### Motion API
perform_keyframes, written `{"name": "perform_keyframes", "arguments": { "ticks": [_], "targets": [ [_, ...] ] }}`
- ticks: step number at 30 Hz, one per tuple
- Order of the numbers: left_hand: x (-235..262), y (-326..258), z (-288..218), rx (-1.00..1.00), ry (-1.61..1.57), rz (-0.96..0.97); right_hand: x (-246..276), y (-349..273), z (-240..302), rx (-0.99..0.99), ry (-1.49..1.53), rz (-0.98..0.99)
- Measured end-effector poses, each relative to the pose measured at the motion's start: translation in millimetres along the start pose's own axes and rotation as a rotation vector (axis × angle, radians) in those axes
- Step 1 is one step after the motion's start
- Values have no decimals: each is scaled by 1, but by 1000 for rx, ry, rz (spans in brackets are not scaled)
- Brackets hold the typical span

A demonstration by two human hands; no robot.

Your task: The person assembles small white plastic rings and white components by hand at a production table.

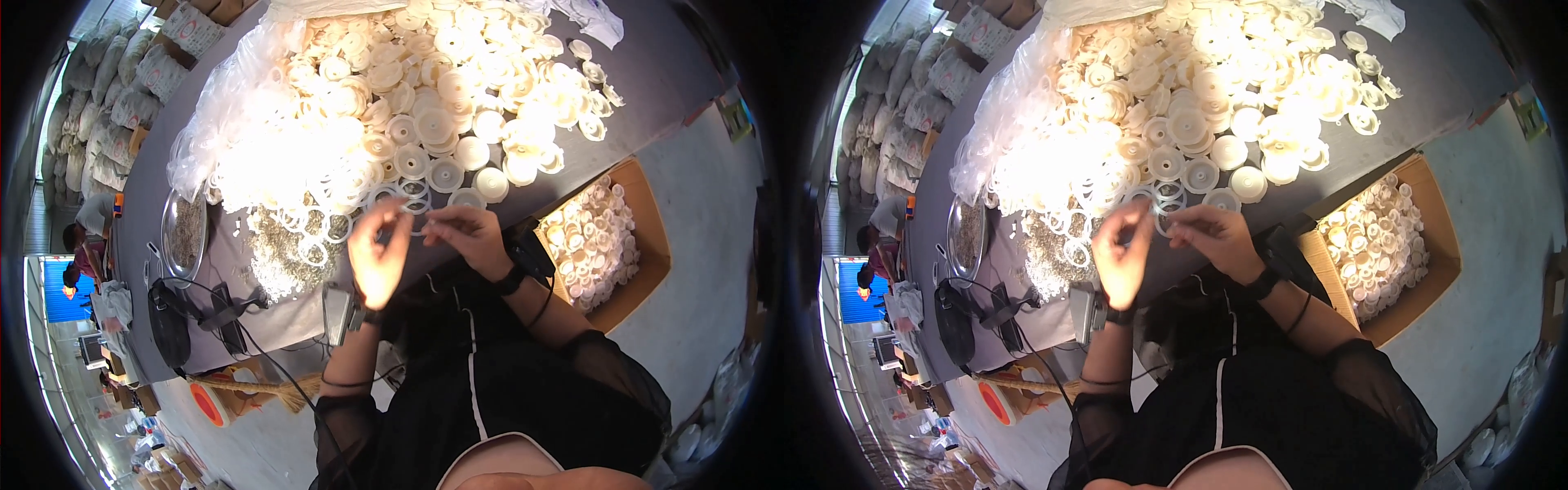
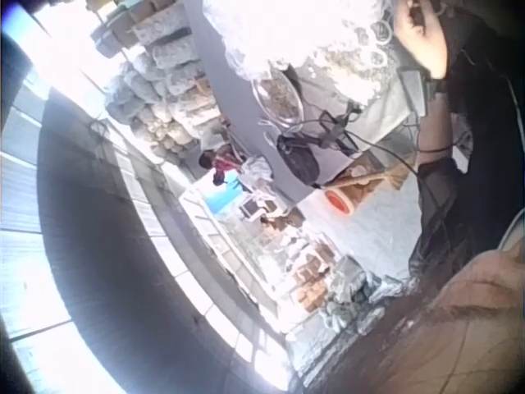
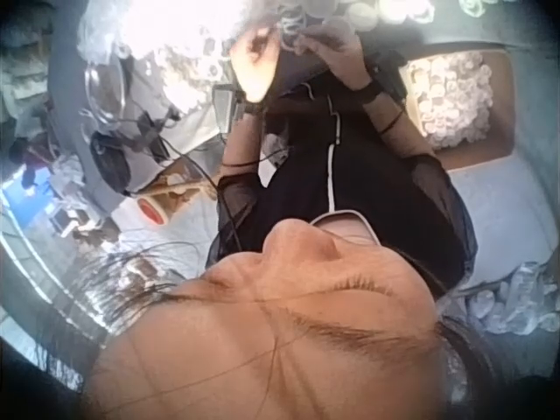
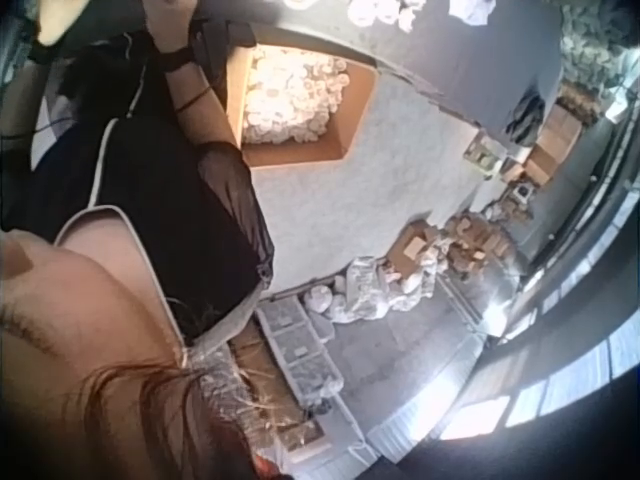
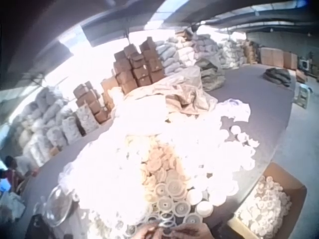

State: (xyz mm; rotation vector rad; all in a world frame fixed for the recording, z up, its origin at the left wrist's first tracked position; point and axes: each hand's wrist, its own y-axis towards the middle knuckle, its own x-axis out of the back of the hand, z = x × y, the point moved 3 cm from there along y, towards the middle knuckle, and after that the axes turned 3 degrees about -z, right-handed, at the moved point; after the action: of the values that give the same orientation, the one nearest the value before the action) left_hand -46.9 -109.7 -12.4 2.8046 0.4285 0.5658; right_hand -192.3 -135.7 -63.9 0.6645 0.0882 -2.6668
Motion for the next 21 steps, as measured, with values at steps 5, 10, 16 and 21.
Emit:
{"name": "perform_keyframes", "arguments": {
  "ticks": [5,10,16,21],
  "targets": [
    [-26,93,12,-258,287,53,5,-1,3,70,39,-65],
    [-53,155,32,-558,641,228,12,-5,5,48,51,-73],
    [-43,171,37,-304,1036,243,23,-5,10,41,103,-81],
    [-13,152,24,-543,913,64,20,-1,11,29,157,-68]
  ]
}}
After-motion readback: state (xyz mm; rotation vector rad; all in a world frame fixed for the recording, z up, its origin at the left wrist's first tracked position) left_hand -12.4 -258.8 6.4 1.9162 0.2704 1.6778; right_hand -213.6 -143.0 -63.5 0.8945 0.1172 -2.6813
